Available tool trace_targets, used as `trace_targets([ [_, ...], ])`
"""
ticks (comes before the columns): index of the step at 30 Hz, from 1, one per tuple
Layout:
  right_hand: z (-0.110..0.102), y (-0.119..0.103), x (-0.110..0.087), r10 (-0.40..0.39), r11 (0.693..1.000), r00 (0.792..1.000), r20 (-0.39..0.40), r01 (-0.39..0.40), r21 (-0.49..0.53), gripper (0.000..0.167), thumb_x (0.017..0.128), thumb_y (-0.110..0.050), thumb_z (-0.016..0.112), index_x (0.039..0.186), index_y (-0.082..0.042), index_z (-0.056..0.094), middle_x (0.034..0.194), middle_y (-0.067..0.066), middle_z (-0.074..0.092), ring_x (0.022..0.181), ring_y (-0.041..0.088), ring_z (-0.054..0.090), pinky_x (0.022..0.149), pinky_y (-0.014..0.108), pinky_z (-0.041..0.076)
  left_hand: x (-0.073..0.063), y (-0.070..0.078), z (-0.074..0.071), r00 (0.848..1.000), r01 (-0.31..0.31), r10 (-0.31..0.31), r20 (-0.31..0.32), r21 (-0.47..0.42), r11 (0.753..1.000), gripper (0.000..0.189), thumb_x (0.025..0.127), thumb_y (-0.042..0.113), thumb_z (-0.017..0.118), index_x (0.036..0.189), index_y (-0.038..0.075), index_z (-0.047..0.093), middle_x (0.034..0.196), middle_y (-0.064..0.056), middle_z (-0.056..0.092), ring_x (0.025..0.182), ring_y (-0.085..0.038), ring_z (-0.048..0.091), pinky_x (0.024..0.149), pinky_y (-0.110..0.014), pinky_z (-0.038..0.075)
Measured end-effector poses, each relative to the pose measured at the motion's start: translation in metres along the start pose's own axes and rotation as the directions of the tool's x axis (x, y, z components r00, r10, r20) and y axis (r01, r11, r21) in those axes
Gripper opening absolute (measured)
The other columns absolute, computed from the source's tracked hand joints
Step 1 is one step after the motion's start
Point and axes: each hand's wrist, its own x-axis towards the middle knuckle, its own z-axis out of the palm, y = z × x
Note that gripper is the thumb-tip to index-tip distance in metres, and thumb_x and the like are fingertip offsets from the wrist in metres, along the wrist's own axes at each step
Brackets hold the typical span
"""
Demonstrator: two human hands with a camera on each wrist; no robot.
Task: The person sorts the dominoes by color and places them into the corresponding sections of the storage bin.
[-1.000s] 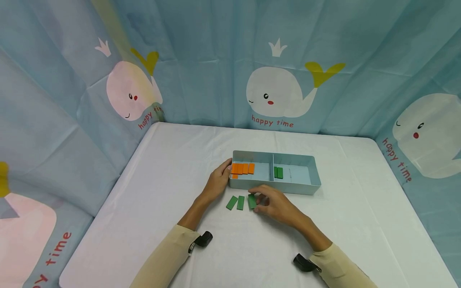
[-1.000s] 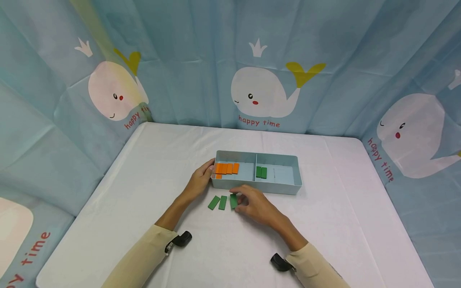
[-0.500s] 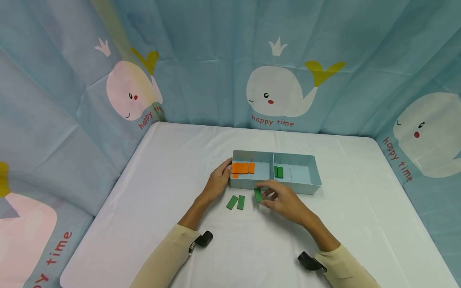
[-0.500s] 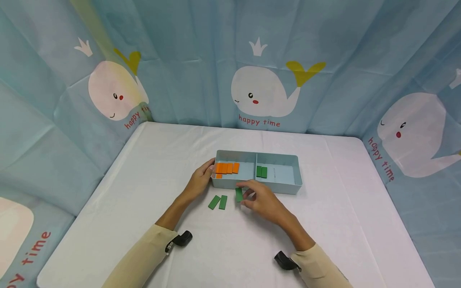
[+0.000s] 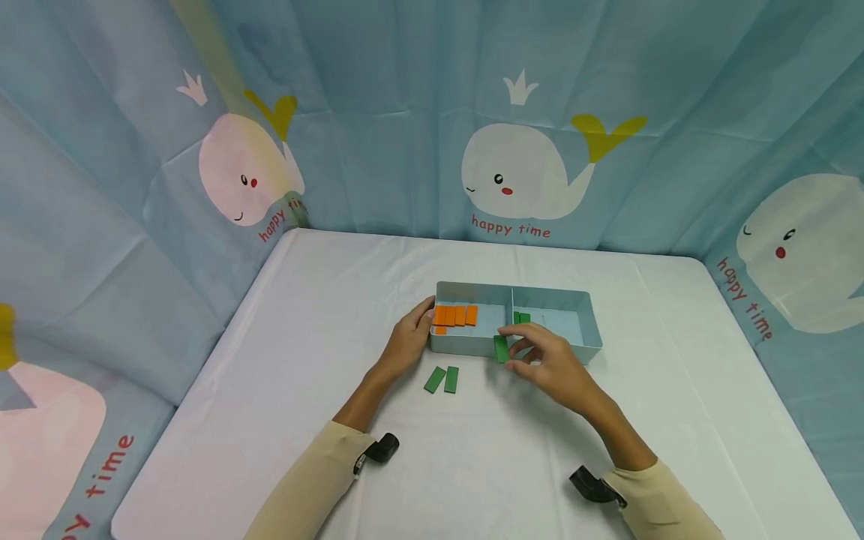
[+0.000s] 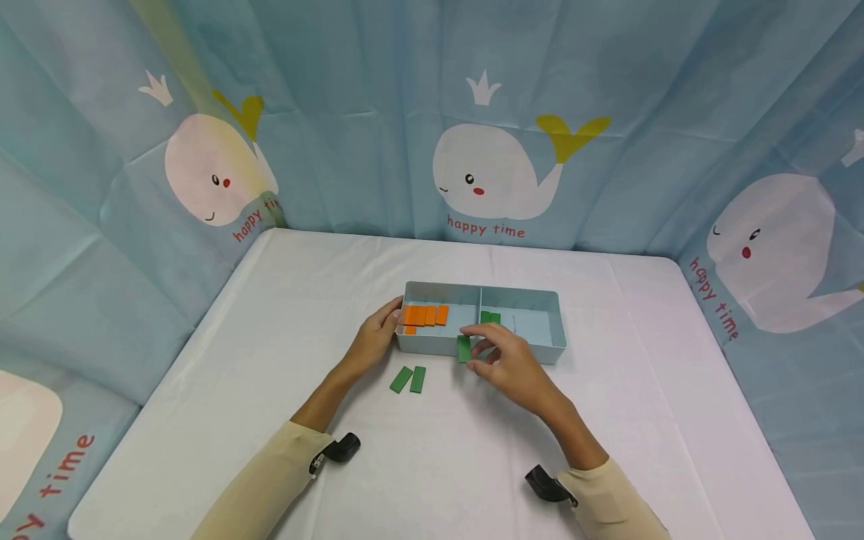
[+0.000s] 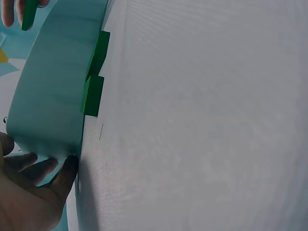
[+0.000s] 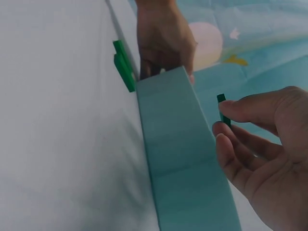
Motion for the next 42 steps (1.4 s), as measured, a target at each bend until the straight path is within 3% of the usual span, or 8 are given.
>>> trace_targets([
  [15,-0.018,0.009,-0.001,0.036,0.999,0.996,-0.077,-0.036,0.008,0.054,0.092,-0.003,0.083,0.141,-0.014,0.066,0.136,0.005,0.069,0.106,0.021,0.073,0.083,0.024,0.062,0.000,0.000,0.001,1.000,0.008,-0.008,-0.001,-0.003,1.000,0.055,0.117,0.031,0.040,0.166,0.006,0.035,0.169,-0.008,0.040,0.159,-0.027,0.033,0.131,-0.050,0.027],
  [29,-0.034,0.017,-0.002,0.043,0.997,0.988,-0.149,-0.053,-0.062,0.053,0.093,-0.002,0.081,0.143,-0.008,0.065,0.137,0.009,0.069,0.108,0.024,0.071,0.082,0.017,0.058,0.000,0.002,0.000,1.000,0.014,-0.014,-0.005,0.019,1.000,0.056,0.117,0.033,0.039,0.165,0.005,0.036,0.169,-0.008,0.041,0.158,-0.026,0.034,0.130,-0.049,0.028],
  [36,-0.041,0.021,-0.001,0.053,0.998,0.986,-0.158,-0.060,-0.037,0.051,0.095,-0.004,0.079,0.144,-0.006,0.064,0.138,0.011,0.069,0.110,0.027,0.071,0.086,0.013,0.056,0.000,0.002,0.000,1.000,0.013,-0.013,-0.005,0.018,1.000,0.055,0.117,0.032,0.040,0.165,0.006,0.036,0.169,-0.008,0.041,0.158,-0.026,0.034,0.130,-0.048,0.028],
  [42,-0.047,0.025,0.001,0.092,0.994,0.984,-0.149,-0.099,-0.038,0.052,0.097,-0.007,0.079,0.146,-0.010,0.063,0.140,0.011,0.068,0.107,0.035,0.072,0.083,0.018,0.058,0.001,0.002,0.000,1.000,0.014,-0.014,-0.006,0.028,1.000,0.055,0.117,0.032,0.040,0.165,0.006,0.036,0.169,-0.009,0.041,0.158,-0.027,0.034,0.130,-0.048,0.029],
])
